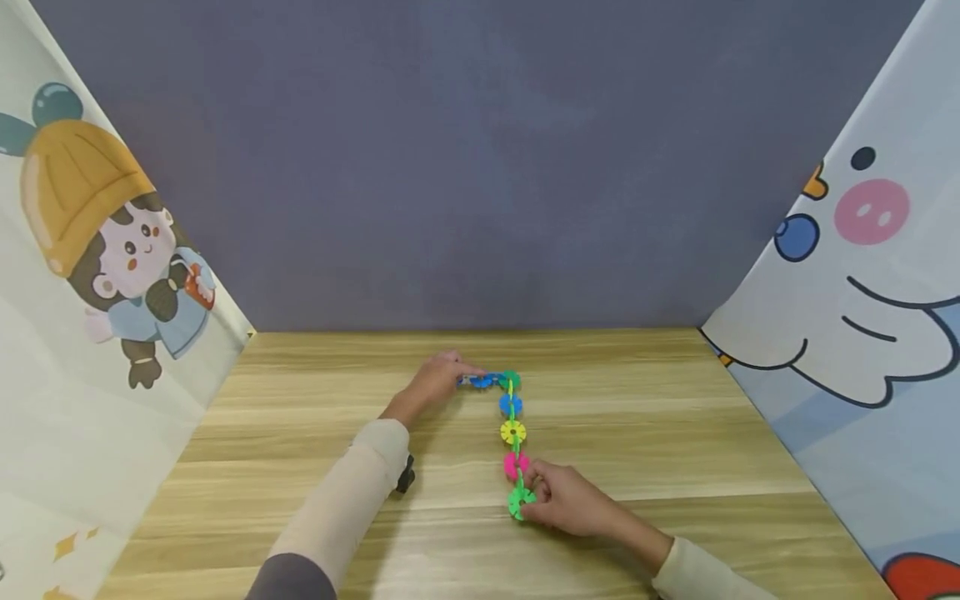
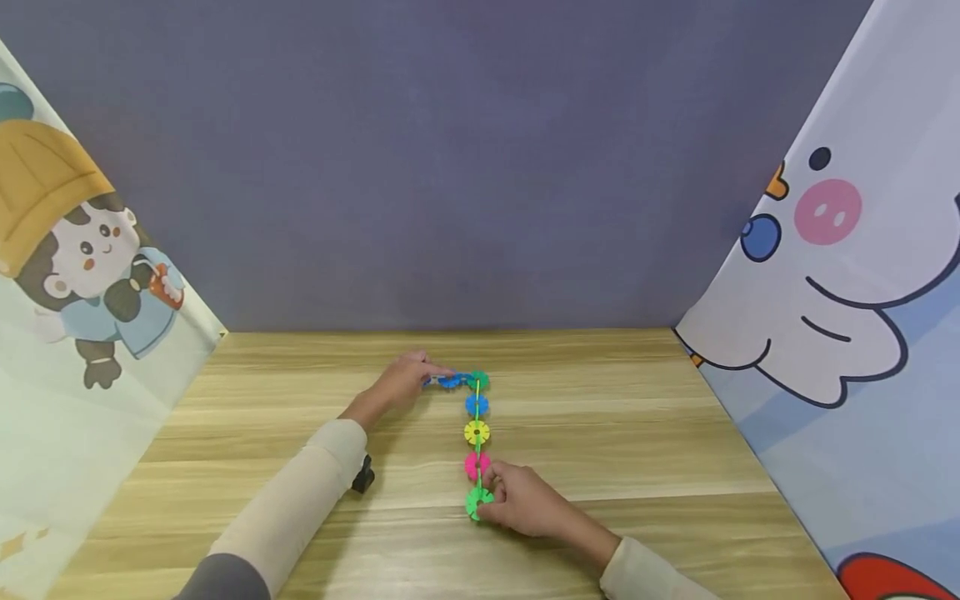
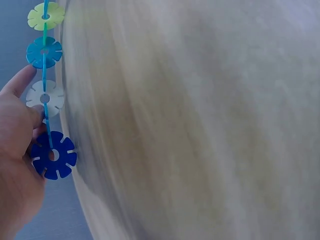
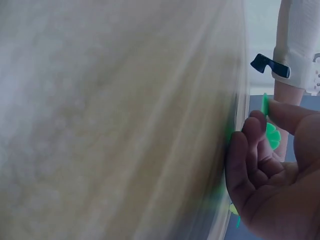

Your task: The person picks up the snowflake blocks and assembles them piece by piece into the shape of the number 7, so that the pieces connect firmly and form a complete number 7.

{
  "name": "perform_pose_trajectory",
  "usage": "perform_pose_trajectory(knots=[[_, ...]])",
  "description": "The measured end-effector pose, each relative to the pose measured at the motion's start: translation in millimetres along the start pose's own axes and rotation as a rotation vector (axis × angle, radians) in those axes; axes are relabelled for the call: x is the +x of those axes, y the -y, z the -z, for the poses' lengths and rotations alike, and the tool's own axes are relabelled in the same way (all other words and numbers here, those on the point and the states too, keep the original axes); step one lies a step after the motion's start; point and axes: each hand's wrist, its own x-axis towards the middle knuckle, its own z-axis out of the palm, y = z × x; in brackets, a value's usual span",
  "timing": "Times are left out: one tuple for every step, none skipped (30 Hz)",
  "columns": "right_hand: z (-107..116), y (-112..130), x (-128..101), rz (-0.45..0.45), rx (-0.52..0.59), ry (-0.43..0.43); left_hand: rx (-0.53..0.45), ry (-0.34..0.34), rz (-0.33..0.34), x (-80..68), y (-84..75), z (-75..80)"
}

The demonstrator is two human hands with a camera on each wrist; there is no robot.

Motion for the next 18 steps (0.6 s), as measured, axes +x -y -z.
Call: perform_pose_trajectory(knots=[[-0.4, -0.3, 0.6, -0.001, -0.013, 0.005, 0.002, -0.010, -0.006, -0.2, 0.2, -1.0], [-0.5, -0.6, 1.0, -0.002, -0.024, 0.009, 0.007, -0.022, -0.014, -0.5, 0.4, -1.9], [-0.4, -0.9, 1.2, -0.001, -0.035, 0.011, 0.017, -0.037, -0.025, -0.7, 0.7, -3.0], [-0.1, -1.1, 1.0, -0.002, -0.043, 0.013, 0.021, -0.051, -0.035, -0.8, 0.5, -3.8], [0.2, -1.2, 0.8, -0.001, -0.050, 0.015, 0.029, -0.060, -0.040, -1.1, 0.4, -4.5], [0.7, -1.1, 0.5, -0.002, -0.054, 0.018, 0.034, -0.071, -0.047, -1.4, 0.3, -5.2], [1.3, -0.6, 0.4, -0.003, -0.056, 0.021, 0.036, -0.078, -0.052, -1.6, 0.1, -5.5], [1.9, 0.1, 0.3, -0.004, -0.058, 0.024, 0.033, -0.080, -0.048, -1.9, -0.2, -5.5], [2.5, 0.9, 0.3, -0.003, -0.060, 0.027, 0.022, -0.082, -0.041, -2.2, -0.3, -5.5], [3.1, 1.8, 0.3, -0.002, -0.059, 0.032, 0.005, -0.081, -0.031, -2.7, -0.7, -4.9], [3.6, 2.5, 0.4, -0.001, -0.060, 0.035, -0.006, -0.077, -0.020, -3.0, -0.7, -4.6], [4.0, 3.1, 0.5, -0.001, -0.058, 0.040, -0.026, -0.075, -0.009, -3.0, -0.6, -4.3], [4.4, 3.0, 0.7, 0.004, -0.061, 0.044, -0.044, -0.075, 0.003, -3.1, -0.5, -4.0], [4.8, 2.8, 0.7, 0.009, -0.061, 0.048, -0.061, -0.077, 0.013, -3.3, -0.3, -4.0], [5.1, 2.2, 0.6, 0.012, -0.063, 0.053, -0.074, -0.077, 0.020, -3.7, 0.0, -3.9], [5.7, 1.5, 0.5, 0.013, -0.064, 0.059, -0.083, -0.079, 0.026, -4.2, 0.1, -3.7], [6.3, 0.9, 0.3, 0.012, -0.065, 0.064, -0.088, -0.081, 0.028, -4.8, 0.5, -4.0], [7.2, 0.2, 0.1, 0.011, -0.067, 0.069, -0.094, -0.087, 0.030, -5.8, 0.5, -3.6]])
